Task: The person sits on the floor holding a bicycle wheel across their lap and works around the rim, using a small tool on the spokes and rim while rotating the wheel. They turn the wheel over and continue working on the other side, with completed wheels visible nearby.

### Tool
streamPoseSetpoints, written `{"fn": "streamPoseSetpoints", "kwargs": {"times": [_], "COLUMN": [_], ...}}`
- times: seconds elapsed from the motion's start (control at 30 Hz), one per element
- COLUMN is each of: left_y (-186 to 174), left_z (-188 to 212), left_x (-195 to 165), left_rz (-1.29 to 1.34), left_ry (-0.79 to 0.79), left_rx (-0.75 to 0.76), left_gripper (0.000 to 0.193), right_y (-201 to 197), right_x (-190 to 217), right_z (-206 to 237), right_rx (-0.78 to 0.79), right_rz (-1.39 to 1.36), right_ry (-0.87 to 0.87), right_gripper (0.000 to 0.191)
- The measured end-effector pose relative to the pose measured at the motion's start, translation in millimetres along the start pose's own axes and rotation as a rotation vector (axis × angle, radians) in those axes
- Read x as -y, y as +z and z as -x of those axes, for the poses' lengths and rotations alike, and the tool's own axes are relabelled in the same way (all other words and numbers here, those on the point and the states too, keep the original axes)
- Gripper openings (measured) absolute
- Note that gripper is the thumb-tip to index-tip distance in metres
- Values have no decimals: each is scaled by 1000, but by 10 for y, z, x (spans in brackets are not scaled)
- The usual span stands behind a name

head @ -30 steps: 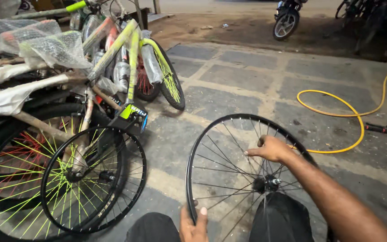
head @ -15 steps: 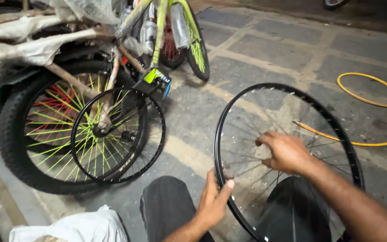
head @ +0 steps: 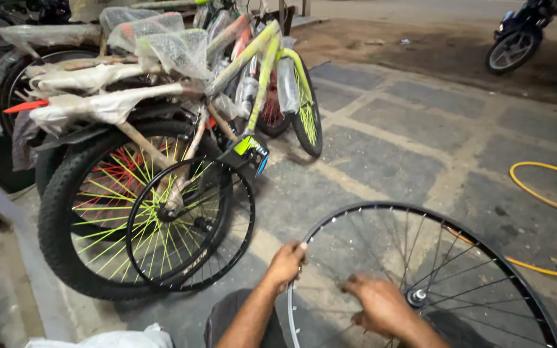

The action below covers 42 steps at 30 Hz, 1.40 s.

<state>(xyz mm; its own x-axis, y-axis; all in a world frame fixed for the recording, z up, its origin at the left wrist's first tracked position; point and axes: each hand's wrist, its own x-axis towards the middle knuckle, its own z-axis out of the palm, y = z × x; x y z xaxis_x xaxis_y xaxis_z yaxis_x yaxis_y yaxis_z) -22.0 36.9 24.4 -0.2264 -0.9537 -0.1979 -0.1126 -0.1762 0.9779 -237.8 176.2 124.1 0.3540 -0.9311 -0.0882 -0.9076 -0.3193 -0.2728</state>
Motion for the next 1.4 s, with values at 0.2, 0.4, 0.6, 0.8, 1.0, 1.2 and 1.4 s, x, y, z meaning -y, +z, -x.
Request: {"fn": "streamPoseSetpoints", "kwargs": {"times": [0.2, 0.4, 0.6, 0.8, 1.0, 1.2, 1.4], "left_y": [-21, -156, -161, -152, -162, -216, -254], "left_z": [-4, -188, -213, -279, -367, -260, -150], "left_x": [263, 439, 471, 412, 571, 462, 283], "left_rz": [136, 239, 421, 639, 775, 1034, 1062], "left_ry": [-28, 101, -2, 2, -15, 45, 170], "left_rx": [-4, -12, -4, 122, 238, 503, 510], "left_gripper": [32, 31, 39, 62, 70, 63, 47], "right_y": [183, 362, 244, 428, 813, 1158, 1461], "right_x": [-165, -444, -265, -71, -340, -534, -867], "right_z": [-88, 29, 128, 64, 184, 98, -296], "right_rx": [2, -172, -311, -344, -541, -923, -798], "right_rz": [-82, -883, -1770, -1665, -1572, -948, -1269], "right_ry": [-22, 280, 339, 264, 243, 153, 255], "right_gripper": [90, 46, 41, 34, 12, 15, 19]}}
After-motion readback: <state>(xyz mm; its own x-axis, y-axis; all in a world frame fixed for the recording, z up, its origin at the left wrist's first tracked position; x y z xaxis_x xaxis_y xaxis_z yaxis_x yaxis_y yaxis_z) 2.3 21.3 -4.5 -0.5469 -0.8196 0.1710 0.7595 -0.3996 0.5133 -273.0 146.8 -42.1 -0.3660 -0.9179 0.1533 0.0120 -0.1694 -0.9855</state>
